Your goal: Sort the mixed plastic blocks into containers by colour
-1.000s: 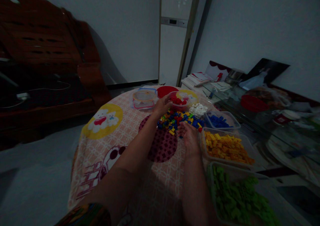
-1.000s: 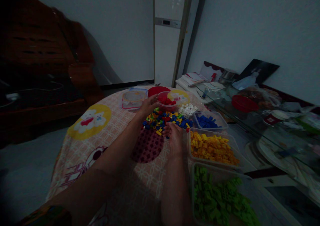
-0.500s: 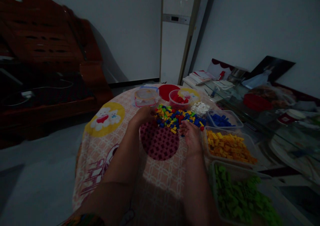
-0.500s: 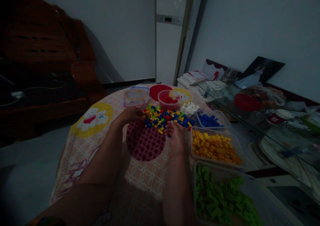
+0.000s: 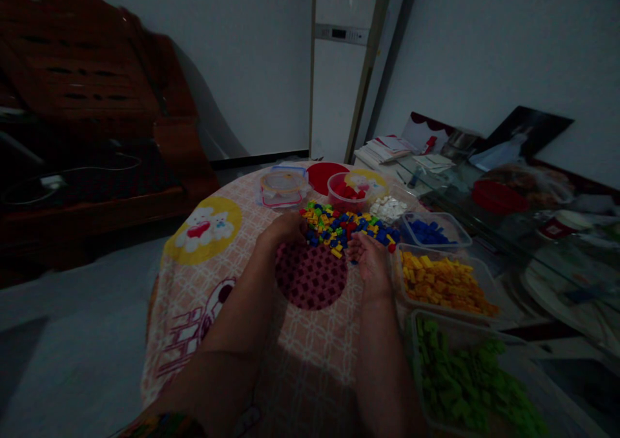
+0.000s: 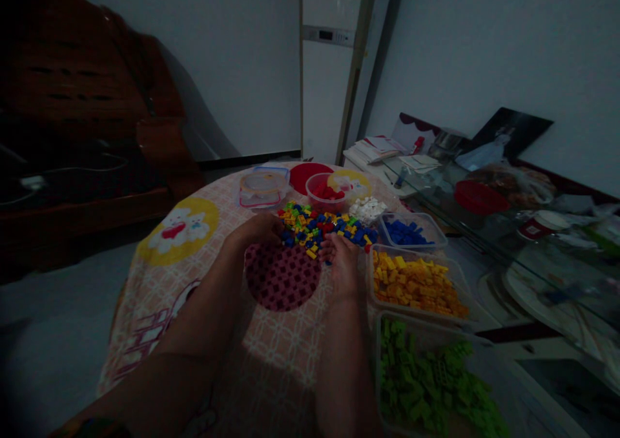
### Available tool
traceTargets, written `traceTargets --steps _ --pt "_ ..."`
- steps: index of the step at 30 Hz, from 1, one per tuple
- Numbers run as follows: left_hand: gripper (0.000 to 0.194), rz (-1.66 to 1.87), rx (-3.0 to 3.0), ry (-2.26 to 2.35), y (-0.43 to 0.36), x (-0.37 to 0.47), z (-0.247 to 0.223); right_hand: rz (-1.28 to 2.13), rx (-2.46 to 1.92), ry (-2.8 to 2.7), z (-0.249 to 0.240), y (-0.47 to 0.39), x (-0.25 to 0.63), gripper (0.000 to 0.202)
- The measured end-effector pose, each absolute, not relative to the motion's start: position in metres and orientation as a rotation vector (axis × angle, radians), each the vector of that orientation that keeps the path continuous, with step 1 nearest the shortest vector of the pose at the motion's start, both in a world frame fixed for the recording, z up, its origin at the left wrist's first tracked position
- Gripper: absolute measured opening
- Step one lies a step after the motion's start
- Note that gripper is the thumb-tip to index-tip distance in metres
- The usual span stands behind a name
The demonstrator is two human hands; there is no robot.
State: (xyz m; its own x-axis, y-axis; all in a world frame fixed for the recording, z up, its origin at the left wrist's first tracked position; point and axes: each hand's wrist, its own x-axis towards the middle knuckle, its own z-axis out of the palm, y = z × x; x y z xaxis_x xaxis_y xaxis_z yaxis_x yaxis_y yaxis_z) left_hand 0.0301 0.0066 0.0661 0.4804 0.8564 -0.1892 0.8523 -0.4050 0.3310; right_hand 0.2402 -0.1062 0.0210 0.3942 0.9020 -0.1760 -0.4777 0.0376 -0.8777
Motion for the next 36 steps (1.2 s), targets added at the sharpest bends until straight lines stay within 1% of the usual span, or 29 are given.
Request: traceTargets --steps 4,6,12,15,18,23,28,32,34,36 --pt "0.013 0.104 2.318 1.397 0.008 0.029 0.064 1.128 -1.071 -0.528 0.02 -0.106 0.241 0.024" --pt "0.015 0.178 2.28 1.393 0.012 0.025 0.062 1.126 -1.074 -0.534 0.02 -0.106 0.241 0.025" --pt "0.015 0.484 2.133 1.393 0.023 0.011 0.055 1.125 -1.072 -0.523 0.019 -0.107 0.241 0.025" --pt "0.015 0.695 1.984 1.338 0.024 0.014 0.051 1.12 -1.069 -0.514 0.019 -0.107 0.24 0.024" --pt "0.017 0.882 1.765 1.235 0.024 0.026 0.048 1.119 -1.075 -0.513 0.02 -0.107 0.24 0.024" --pt "0.018 1.046 1.418 1.059 0.019 0.055 0.046 1.134 -1.087 -0.511 0.02 -0.107 0.241 0.025" --pt "0.015 1.149 1.333 0.966 0.013 0.08 0.046 1.134 -1.075 -0.509 0.019 -0.106 0.241 0.023" --pt "0.014 1.227 1.313 0.897 0.024 0.1 0.05 1.129 -1.075 -0.504 0.021 -0.106 0.24 0.022" --pt "0.018 1.267 1.318 0.856 0.036 0.111 0.054 1.125 -1.077 -0.505 0.021 -0.106 0.24 0.022" --pt "0.029 1.293 1.349 0.795 0.046 0.12 0.058 1.126 -1.083 -0.507 0.021 -0.106 0.24 0.022"
